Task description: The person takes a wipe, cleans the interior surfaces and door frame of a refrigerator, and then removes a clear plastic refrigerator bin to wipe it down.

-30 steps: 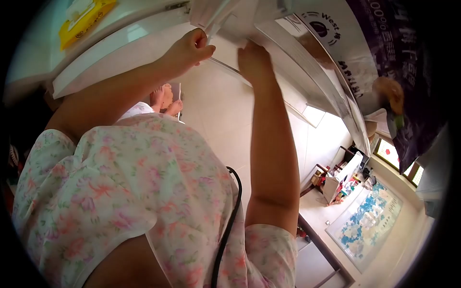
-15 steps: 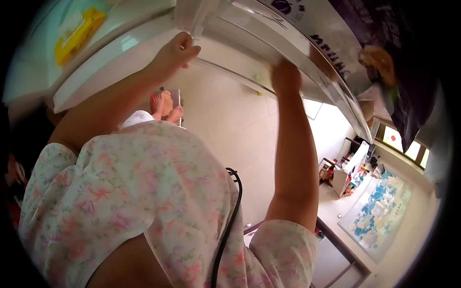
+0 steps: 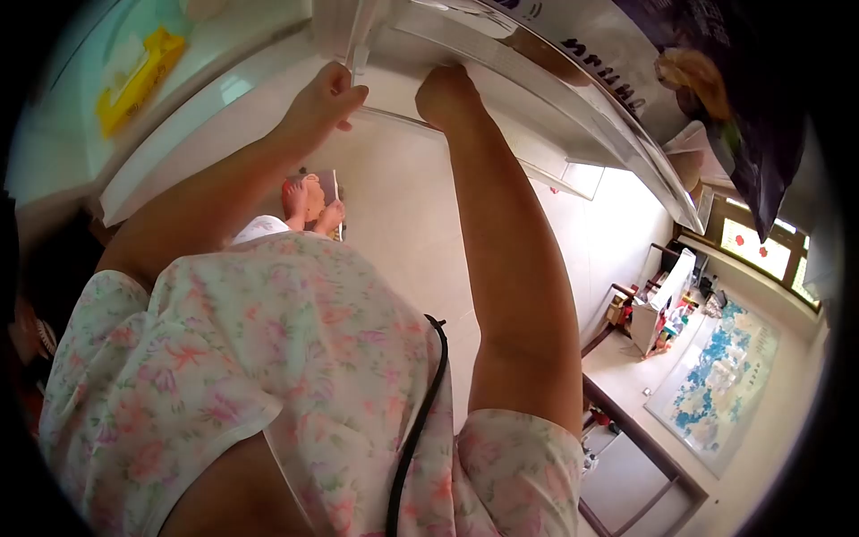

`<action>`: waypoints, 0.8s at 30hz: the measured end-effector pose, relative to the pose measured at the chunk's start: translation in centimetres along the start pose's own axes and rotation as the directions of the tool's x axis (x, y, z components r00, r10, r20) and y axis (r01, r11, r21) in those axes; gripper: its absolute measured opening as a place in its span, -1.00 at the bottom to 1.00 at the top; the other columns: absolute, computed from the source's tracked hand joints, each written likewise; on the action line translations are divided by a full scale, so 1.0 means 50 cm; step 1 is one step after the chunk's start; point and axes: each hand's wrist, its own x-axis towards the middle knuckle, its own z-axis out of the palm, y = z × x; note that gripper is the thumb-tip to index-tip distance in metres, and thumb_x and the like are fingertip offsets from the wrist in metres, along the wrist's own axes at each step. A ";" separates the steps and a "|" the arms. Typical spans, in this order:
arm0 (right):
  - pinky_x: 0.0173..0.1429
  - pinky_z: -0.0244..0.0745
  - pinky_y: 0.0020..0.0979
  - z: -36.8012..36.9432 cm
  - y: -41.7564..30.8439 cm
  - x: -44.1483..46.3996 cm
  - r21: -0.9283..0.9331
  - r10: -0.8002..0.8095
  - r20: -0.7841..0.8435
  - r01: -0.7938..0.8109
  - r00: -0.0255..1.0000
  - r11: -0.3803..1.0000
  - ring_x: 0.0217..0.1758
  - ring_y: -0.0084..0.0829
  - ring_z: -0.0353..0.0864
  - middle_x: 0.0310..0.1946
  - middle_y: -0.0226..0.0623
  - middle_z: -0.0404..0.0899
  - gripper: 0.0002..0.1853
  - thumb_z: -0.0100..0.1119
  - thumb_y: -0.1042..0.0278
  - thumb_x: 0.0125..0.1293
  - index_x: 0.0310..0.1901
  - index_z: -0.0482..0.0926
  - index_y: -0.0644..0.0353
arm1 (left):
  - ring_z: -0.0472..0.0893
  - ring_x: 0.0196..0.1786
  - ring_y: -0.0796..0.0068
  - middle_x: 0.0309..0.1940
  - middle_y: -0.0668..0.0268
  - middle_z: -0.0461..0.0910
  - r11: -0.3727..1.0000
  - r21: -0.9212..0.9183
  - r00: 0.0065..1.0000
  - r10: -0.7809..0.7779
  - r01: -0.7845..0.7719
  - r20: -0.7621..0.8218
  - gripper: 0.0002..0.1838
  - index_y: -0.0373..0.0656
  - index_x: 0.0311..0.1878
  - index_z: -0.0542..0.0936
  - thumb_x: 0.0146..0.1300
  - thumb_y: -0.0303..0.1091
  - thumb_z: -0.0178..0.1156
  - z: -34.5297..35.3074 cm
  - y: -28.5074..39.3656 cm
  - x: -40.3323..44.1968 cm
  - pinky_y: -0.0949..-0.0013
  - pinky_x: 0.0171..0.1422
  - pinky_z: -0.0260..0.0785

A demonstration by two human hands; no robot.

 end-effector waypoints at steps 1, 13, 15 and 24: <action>-0.07 0.44 -0.19 0.024 -0.006 0.019 0.041 -0.087 -0.343 0.108 0.935 0.993 -0.19 -0.14 0.59 -0.30 -0.10 0.62 -0.82 0.00 0.46 0.15 -0.42 0.63 0.24 | 0.46 -0.38 0.56 -0.43 0.38 0.33 0.999 0.042 0.999 -0.033 0.032 0.034 -0.66 -0.13 -0.33 0.29 0.17 -0.07 0.14 -0.002 0.004 -0.003 0.40 -0.26 0.46; -0.10 0.38 -0.34 -0.115 -0.097 -0.014 0.891 0.036 0.047 -0.058 0.998 0.450 -0.28 -0.37 0.48 -0.44 -0.26 0.55 -0.65 0.14 0.07 0.19 -0.28 0.64 0.24 | 0.43 -0.36 0.58 -0.46 0.38 0.33 0.997 -0.062 0.998 -0.054 0.052 -0.033 -0.65 -0.14 -0.35 0.33 0.11 -0.09 0.20 -0.033 -0.025 0.001 0.44 -0.29 0.47; -0.12 0.39 -0.32 -0.105 -0.062 0.020 0.862 -0.052 -0.034 0.056 0.998 0.504 -0.28 -0.40 0.51 -0.41 -0.25 0.57 -0.63 0.13 0.03 0.21 -0.33 0.64 0.23 | 0.41 -0.35 0.60 -0.44 0.39 0.32 0.998 -0.048 0.999 -0.033 0.033 0.001 -0.68 -0.13 -0.32 0.33 0.15 -0.10 0.15 -0.042 -0.024 0.020 0.43 -0.24 0.46; -0.23 0.54 -0.27 0.161 0.107 -0.162 0.433 0.304 -0.199 -0.195 0.932 0.880 -0.34 -0.30 0.63 -0.53 -0.13 0.58 -0.79 0.07 0.30 0.20 -0.41 0.60 0.26 | 0.41 -0.43 0.59 -0.53 0.42 0.32 0.999 -0.041 0.999 -0.013 0.015 0.032 -0.64 -0.10 -0.43 0.27 0.13 -0.08 0.18 -0.052 -0.007 0.010 0.43 -0.30 0.41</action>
